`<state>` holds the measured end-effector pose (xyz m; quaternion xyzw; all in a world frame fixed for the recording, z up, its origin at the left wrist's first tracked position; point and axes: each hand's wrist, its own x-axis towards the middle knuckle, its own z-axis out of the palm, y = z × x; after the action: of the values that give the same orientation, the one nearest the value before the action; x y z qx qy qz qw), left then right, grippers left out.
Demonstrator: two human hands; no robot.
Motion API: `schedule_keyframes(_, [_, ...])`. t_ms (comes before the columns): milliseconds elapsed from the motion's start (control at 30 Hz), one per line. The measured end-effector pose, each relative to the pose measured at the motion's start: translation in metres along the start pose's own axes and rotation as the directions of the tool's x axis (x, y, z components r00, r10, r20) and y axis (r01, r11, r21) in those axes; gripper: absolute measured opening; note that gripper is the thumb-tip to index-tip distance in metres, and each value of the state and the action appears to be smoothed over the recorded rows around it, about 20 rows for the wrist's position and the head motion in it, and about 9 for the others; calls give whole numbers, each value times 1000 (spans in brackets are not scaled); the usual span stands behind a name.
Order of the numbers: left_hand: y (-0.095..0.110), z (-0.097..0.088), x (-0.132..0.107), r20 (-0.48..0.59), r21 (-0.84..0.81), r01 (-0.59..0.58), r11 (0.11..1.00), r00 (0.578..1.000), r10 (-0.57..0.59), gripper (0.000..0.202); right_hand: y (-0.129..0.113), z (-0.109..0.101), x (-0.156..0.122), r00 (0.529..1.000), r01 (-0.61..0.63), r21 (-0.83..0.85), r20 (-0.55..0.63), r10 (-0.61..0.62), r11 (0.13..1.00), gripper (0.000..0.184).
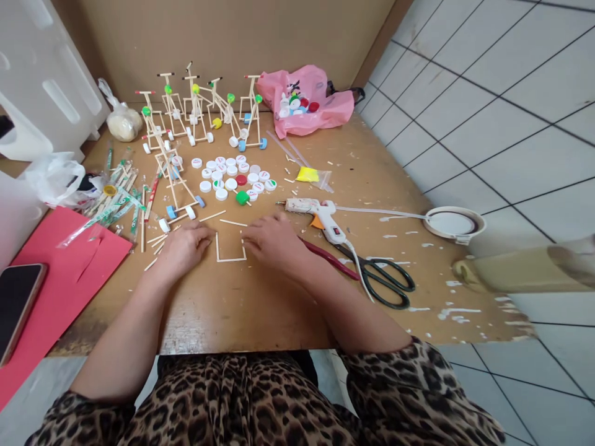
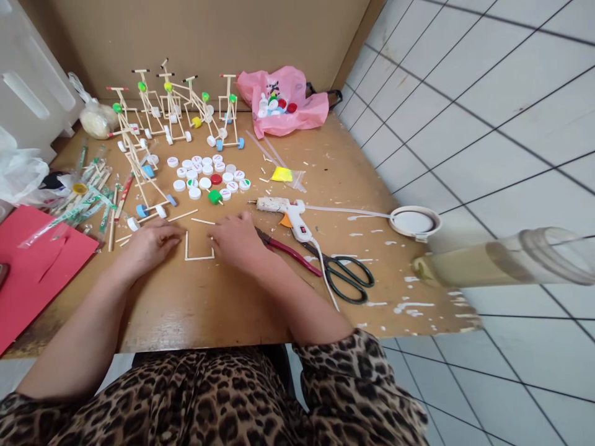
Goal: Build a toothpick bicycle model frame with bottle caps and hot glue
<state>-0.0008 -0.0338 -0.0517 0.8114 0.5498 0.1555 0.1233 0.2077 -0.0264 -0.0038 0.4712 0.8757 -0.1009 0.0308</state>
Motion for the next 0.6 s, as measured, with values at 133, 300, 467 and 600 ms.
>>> schedule_keyframes(133, [3, -2, 1, 14, -20, -5, 1000, 1000, 5, 24, -7, 8, -13, 998, 20, 11, 67, -21, 1000, 21])
schedule_keyframes(300, [8, -5, -1, 12, -99, -32, 995, 999, 33, 17, -9, 17, -21, 998, 60, -1, 35, -60, 998, 22])
schedule_keyframes(467, [13, -10, -1, 91, -160, -46, 986, 994, 61, 15, -11, 26, -18, 997, 82, -62, 21, -81, 995, 25])
schedule_keyframes(600, [15, -11, 0, 135, -187, -61, 980, 987, 87, 15, -11, 31, -15, 994, 105, -98, 10, -104, 990, 29])
